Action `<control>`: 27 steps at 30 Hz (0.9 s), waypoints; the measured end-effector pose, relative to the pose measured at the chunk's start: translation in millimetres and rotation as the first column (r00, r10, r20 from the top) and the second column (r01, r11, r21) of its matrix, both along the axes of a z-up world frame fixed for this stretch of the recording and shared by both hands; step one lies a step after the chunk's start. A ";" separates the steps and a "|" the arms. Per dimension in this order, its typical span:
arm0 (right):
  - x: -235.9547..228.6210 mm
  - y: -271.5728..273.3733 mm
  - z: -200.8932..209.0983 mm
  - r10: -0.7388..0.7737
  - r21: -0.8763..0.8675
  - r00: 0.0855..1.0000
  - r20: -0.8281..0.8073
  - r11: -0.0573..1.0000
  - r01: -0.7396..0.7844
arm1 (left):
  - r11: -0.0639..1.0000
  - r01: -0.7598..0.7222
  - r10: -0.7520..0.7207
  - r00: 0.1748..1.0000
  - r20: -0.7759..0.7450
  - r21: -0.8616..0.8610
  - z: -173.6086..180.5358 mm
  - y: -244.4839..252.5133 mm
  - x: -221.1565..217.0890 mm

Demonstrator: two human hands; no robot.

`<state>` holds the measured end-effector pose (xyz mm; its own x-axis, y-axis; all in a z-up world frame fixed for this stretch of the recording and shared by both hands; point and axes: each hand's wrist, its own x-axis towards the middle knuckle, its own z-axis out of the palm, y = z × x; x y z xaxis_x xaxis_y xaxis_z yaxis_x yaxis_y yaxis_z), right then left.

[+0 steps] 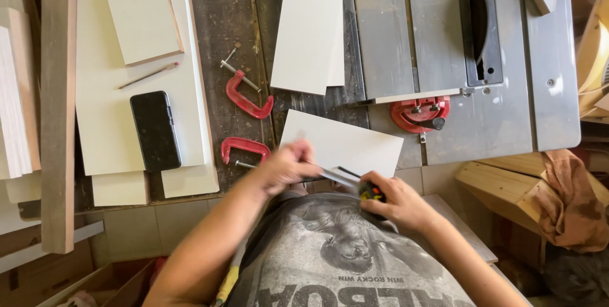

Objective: Measuring and marking wooden boards using a tape measure and pencil in a woodworking shop.

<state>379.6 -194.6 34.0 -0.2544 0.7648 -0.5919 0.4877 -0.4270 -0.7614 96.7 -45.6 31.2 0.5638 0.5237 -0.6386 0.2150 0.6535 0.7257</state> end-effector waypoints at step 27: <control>-27.3 71.5 -17.5 0.023 -0.239 0.981 0.191 0.971 0.024 | 0.813 -0.501 0.555 0.820 -0.138 0.295 -24.3 -50.1 -2.7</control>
<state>352.3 -123.1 16.6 -0.1184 0.5951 -0.7949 0.6138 -0.5854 -0.5297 94.0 -95.7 6.9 0.0238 0.8496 -0.5270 0.0489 0.5255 0.8494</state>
